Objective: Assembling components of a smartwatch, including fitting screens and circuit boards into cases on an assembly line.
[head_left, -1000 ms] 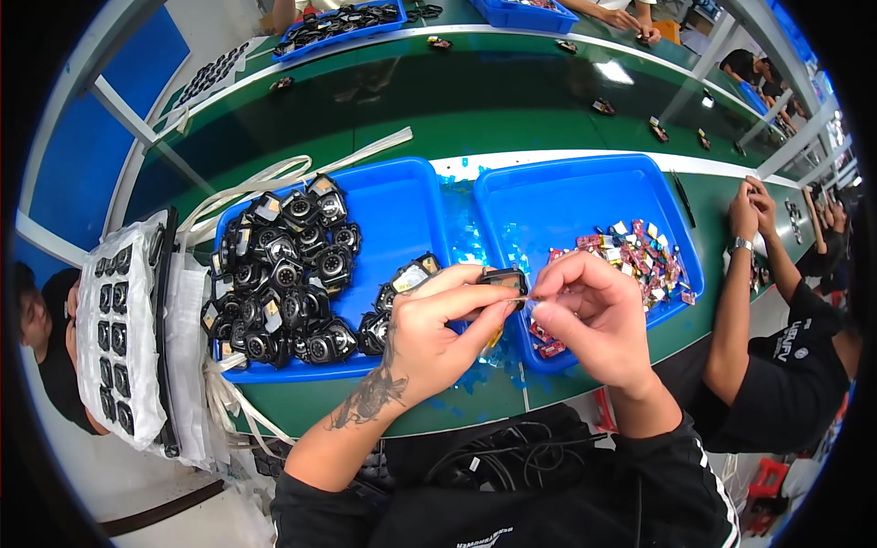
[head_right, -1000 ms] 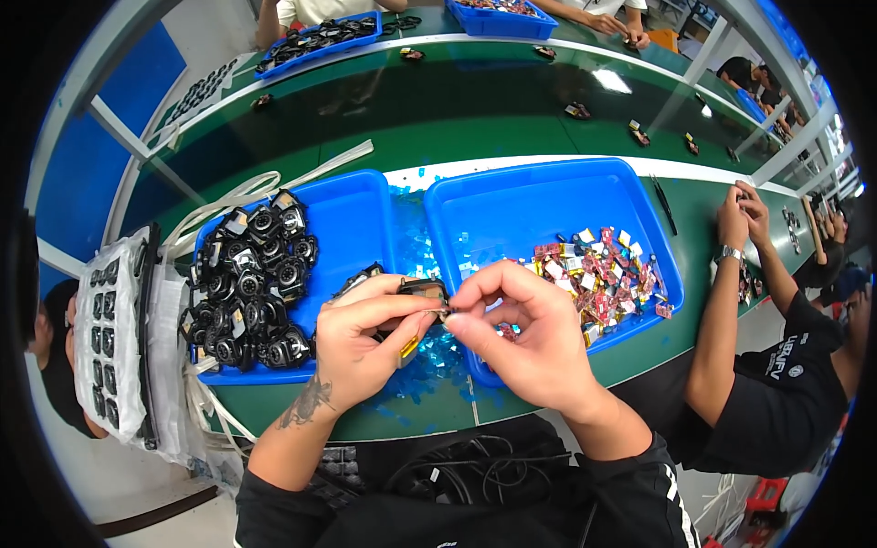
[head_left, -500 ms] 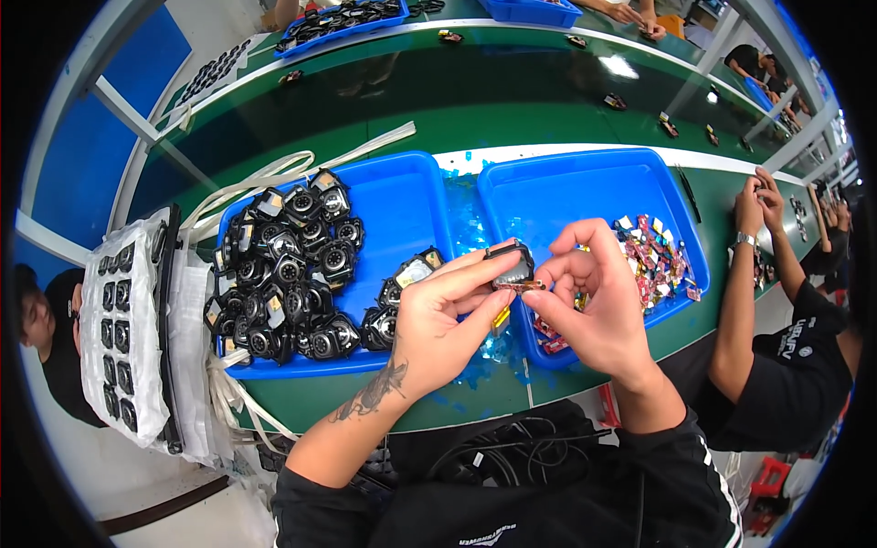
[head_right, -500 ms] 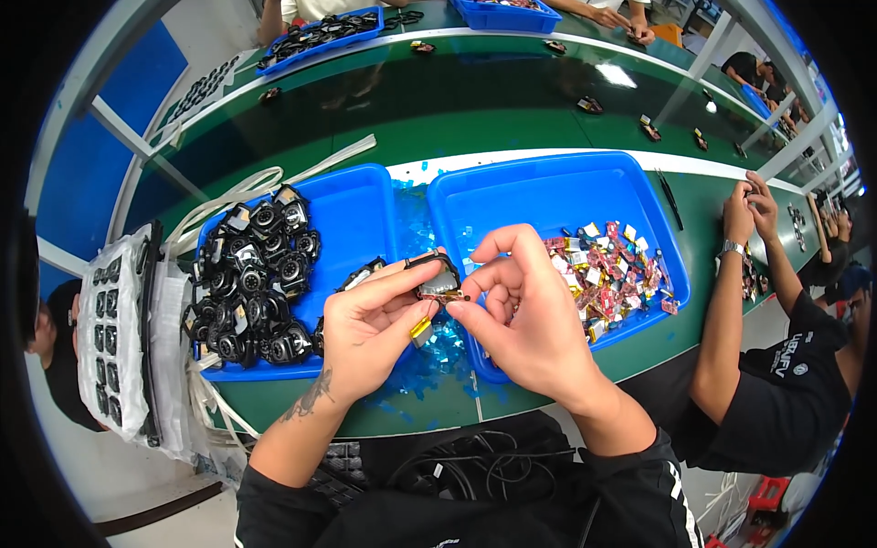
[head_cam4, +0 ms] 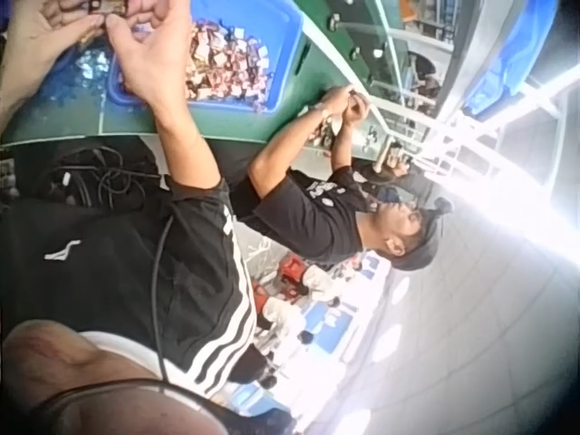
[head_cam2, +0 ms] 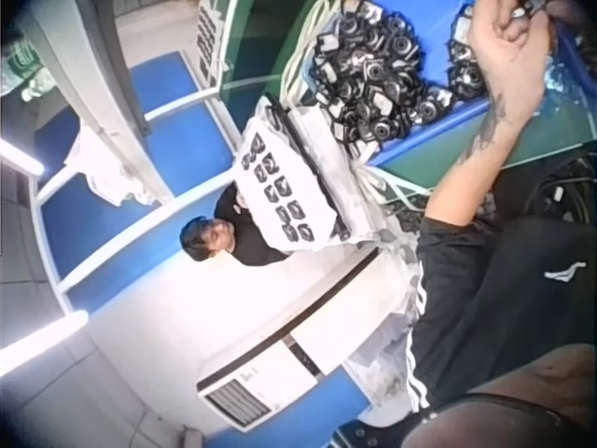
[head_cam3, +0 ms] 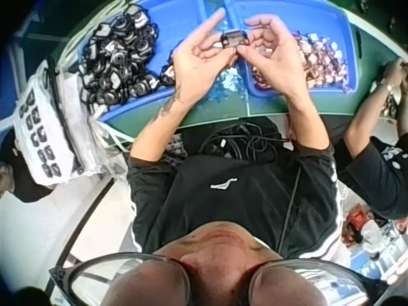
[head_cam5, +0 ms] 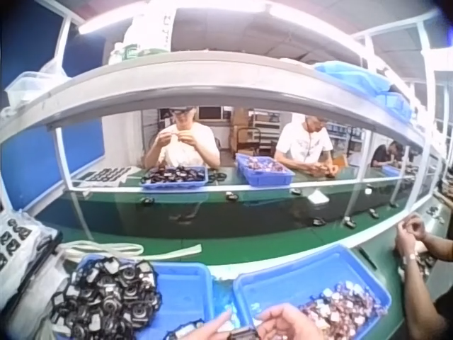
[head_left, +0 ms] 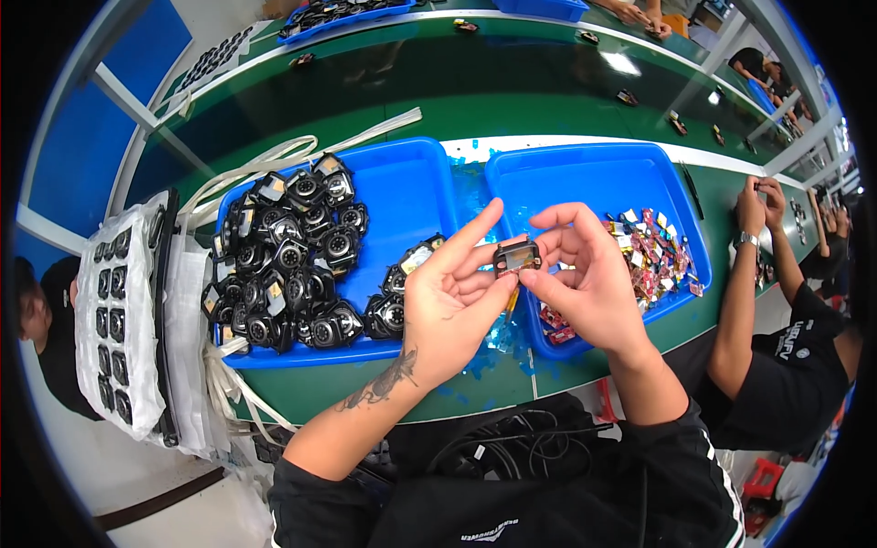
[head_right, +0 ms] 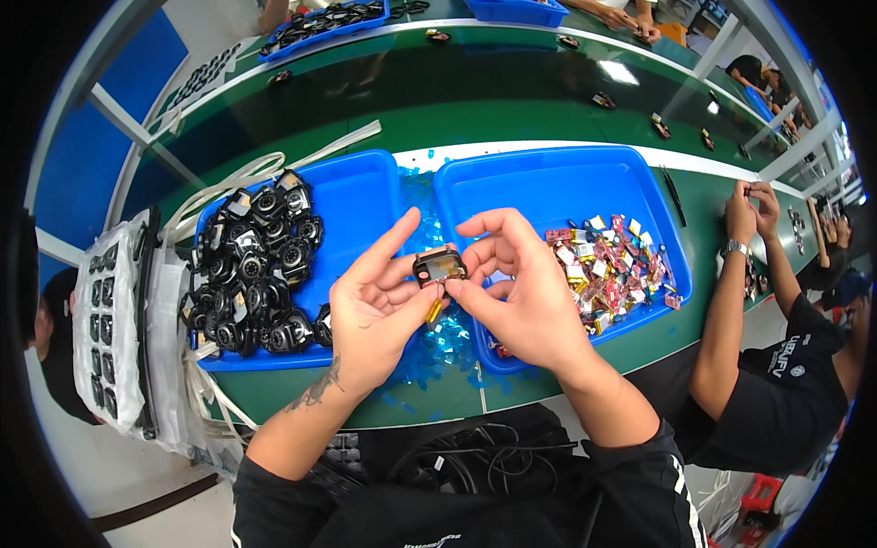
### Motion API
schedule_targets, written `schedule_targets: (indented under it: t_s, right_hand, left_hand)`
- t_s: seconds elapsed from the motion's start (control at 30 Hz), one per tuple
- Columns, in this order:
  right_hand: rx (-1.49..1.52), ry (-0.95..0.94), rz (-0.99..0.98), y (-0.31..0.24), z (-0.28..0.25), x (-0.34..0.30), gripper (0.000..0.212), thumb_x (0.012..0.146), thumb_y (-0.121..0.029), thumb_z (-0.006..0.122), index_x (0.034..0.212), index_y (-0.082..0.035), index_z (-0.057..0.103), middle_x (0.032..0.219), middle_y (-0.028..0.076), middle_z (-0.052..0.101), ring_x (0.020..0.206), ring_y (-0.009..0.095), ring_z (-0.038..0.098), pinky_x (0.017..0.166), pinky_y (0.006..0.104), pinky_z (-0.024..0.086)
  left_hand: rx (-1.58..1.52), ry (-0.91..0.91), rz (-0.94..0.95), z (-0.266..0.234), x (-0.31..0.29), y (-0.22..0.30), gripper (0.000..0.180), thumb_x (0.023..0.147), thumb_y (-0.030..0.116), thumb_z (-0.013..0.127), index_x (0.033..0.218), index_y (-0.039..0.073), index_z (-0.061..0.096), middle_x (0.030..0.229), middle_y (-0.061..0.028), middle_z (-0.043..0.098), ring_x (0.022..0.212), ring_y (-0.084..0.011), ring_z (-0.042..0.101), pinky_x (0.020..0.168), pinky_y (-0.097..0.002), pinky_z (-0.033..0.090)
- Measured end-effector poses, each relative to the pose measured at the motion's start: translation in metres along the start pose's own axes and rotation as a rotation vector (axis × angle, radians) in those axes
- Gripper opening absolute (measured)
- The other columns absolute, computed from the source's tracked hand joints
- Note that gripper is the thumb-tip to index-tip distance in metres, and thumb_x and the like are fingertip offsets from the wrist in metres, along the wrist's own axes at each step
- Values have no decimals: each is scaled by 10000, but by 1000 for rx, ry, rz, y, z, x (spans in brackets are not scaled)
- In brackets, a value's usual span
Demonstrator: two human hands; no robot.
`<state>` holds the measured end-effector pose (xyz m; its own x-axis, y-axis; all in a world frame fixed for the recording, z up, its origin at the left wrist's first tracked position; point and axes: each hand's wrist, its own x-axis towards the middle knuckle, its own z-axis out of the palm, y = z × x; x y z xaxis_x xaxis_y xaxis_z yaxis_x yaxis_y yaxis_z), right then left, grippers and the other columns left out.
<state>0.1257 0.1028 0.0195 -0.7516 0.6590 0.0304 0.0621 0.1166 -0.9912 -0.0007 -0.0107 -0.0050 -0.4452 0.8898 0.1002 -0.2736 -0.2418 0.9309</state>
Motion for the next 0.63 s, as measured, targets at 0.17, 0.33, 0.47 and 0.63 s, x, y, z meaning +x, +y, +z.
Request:
schedule_targets:
  t_s: [0.17, 0.33, 0.47, 0.63]
  right_hand:
    - [-60, 16, -45, -3, 12, 4, 415, 805, 24, 703, 1164, -16, 500, 872, 15, 593, 770, 44, 552, 632, 178, 469]
    - [-139, -93, -16, -8, 5, 25, 405, 794, 20, 704, 1147, -56, 521, 837, -8, 599, 745, 44, 576, 645, 198, 467]
    - [-277, -168, 26, -18, -17, 133, 502, 795, -89, 744, 1214, -5, 480, 802, 56, 693, 768, 120, 637, 609, 253, 477]
    - [-743, 67, 170, 45, -43, 254, 622, 668, -180, 882, 1170, -39, 542, 876, 78, 608, 733, 196, 582, 590, 326, 481]
  left_hand:
    - [-142, 28, -16, -5, 0, -5, 536, 895, -107, 553, 1404, 13, 436, 1272, -191, 587, 1054, -179, 646, 877, -257, 536]
    - [-160, 151, -17, -3, 1, 0, 625, 900, -92, 563, 1459, 28, 311, 1329, -205, 533, 1067, -187, 628, 847, -269, 540]
    - [342, 255, 299, -1, 1, -2, 695, 832, -70, 619, 1446, 22, 308, 1370, -234, 475, 1105, -275, 612, 839, -314, 531]
    - [1078, -29, 979, -11, 1, -7, 683, 752, -16, 695, 1379, 36, 430, 1360, -187, 533, 1088, -385, 613, 950, -451, 502]
